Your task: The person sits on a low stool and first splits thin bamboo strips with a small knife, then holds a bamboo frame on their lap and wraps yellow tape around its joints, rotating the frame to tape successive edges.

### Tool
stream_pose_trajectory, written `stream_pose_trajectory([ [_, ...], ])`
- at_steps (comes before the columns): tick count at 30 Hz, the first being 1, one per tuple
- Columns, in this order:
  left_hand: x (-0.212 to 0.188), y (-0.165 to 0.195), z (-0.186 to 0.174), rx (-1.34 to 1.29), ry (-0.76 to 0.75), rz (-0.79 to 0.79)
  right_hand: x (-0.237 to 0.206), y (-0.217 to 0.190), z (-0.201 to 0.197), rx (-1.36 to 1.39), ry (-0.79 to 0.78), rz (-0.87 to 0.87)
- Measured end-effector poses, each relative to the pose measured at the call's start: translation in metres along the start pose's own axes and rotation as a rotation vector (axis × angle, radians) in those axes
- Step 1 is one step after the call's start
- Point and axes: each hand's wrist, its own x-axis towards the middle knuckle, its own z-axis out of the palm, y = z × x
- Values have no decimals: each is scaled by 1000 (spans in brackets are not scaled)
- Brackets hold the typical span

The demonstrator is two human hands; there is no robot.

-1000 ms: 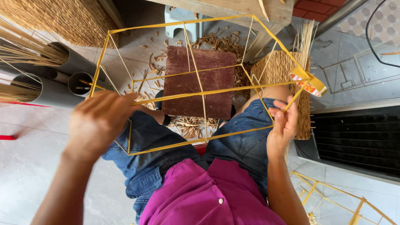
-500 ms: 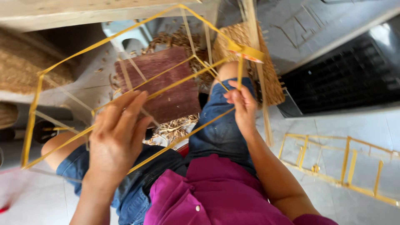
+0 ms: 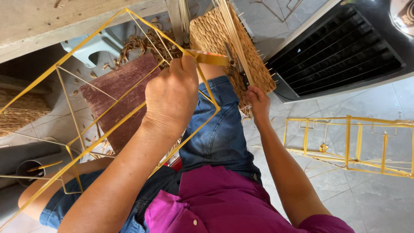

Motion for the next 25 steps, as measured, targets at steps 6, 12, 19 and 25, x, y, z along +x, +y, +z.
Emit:
stream_pose_trajectory([
  [6, 3, -16, -15, -935, -296, -363, -5, 23, 16, -221, 11, 20],
  [12, 9, -21, -28, -991, -350, -555, 17, 10, 39, -636, 95, -422],
  [19, 3, -25, -30, -1031, -344, -505, 31, 5, 32, -800, 162, -381],
  [25, 3, -20, -32, -1034, -323, -488, 37, 7, 31, -928, 186, -498],
])
